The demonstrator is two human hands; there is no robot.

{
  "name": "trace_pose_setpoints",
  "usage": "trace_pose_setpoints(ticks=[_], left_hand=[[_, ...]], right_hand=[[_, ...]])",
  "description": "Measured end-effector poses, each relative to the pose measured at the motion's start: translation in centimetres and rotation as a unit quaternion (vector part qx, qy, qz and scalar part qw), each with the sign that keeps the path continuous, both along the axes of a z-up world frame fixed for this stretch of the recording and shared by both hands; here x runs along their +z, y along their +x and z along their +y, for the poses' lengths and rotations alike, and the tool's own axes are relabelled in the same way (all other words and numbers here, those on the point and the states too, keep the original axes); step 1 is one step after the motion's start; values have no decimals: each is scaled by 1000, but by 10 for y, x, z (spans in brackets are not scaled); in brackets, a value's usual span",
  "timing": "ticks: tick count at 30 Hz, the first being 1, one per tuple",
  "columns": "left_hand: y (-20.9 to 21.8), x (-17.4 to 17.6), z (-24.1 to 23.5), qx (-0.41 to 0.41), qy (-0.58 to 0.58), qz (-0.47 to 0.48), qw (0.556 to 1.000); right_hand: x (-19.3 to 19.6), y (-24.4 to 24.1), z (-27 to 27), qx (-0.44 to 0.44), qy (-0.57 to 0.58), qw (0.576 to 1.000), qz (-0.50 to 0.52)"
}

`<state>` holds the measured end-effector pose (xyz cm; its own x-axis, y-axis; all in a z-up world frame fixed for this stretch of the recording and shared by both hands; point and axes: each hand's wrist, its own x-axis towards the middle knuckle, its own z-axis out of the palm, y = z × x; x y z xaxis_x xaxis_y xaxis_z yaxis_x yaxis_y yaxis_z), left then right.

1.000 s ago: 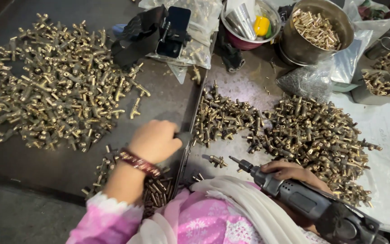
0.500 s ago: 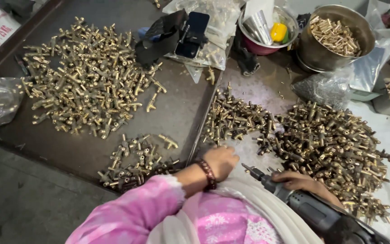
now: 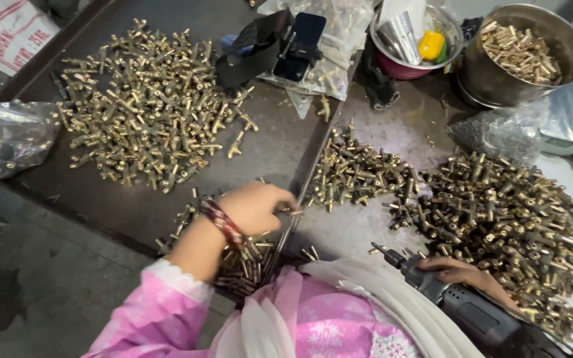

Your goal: Grinding or polishing small brass T-shaped metal components using a handheld rotary tool.

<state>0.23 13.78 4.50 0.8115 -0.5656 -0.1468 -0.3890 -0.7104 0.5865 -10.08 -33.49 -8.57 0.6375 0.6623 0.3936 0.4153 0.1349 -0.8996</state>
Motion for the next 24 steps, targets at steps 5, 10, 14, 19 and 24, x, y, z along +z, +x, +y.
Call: trace_pose_setpoints(ticks=[5,10,14,19,24], left_hand=[[17,-15,26,157,142,-11,977],[26,-62,3,198,212,-39,956],[48,-64,13,216,200,-64,954],[72,6,9,294,103,-187,932],[96,-51,-63,124,42,-275,953]], right_hand=[[8,7,23,-5,-17,999,31],[-21,-4,1,-46,-40,991,116],[41,-17,44,-97,-13,982,161],[87,-24,90,-141,29,982,120],[94,-19,101,-143,55,983,100]])
